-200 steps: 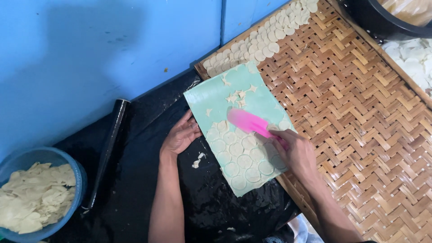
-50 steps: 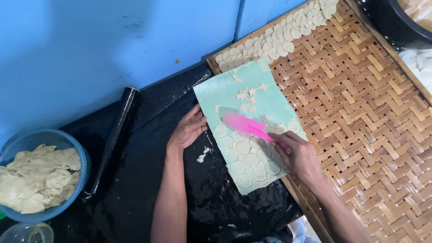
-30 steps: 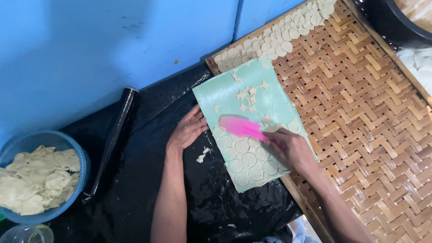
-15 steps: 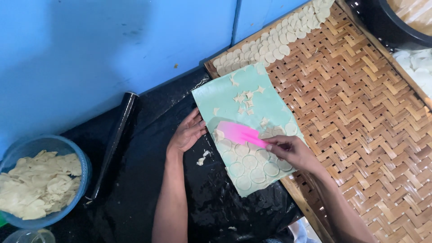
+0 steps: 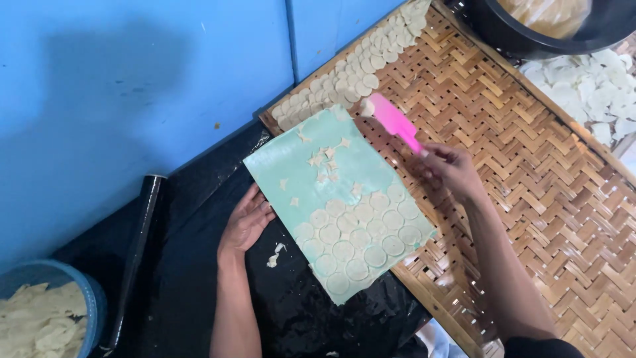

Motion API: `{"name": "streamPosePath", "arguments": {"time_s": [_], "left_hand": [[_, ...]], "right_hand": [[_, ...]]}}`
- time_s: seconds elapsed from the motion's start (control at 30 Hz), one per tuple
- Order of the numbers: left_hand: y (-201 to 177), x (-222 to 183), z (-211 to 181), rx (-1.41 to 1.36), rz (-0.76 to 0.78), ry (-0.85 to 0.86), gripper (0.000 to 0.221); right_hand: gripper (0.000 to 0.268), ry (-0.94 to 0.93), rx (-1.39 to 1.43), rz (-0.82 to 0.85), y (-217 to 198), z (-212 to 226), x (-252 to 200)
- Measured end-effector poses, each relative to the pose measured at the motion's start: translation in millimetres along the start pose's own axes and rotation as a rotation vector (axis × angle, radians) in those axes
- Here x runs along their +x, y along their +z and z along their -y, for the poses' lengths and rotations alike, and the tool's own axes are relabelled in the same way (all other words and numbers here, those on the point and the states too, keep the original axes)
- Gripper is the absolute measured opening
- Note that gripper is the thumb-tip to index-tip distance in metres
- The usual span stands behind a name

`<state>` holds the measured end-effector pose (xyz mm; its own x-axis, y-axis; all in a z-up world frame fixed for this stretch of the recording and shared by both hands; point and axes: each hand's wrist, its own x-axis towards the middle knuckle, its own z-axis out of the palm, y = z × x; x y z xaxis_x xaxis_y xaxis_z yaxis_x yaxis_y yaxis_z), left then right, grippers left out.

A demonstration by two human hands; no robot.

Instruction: The recorder is using a pink spatula to transfer thin dough circles from a plastic sheet onto a bamboo drying tray.

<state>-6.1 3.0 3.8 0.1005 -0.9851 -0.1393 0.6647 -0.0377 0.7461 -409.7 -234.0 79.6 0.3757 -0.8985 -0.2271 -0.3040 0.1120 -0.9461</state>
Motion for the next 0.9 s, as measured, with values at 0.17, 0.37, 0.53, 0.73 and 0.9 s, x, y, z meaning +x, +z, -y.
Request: {"name": "streamPosePath", "arguments": {"time_s": [0.17,0.37,0.53,0.73,0.9], "left_hand": [[-4.9,-0.4,3.0,-0.019,0.012,0.012,0.085],[-5.8,2.2,1.8,-0.024,0.033,-0.004,0.085],[-5.8,3.0,2.0,-0.008,-0.015,-0.021,0.086],[-9.2,3.6,3.7,-0.017,-0.038,-0.031,0.087],[-6.8,4.5,0.3,-0.003,-0.051,-0.055,0.089]], "right_hand": [[0.033,-0.101,0.023,-0.184,-42.4,-21.9,76.3],[0.027,-0.150,-0.016,-0.441,-73.1,-10.2,165.1],[0.022,-0.285,-0.042,-0.500,-94.0,-21.2,233.6],[0.024,-0.198,0.107,-0.348,-102.2,-19.7,268.2],[0.027,-0.120,-0.012,-0.426,-99.7,-16.7,264.8]]}}
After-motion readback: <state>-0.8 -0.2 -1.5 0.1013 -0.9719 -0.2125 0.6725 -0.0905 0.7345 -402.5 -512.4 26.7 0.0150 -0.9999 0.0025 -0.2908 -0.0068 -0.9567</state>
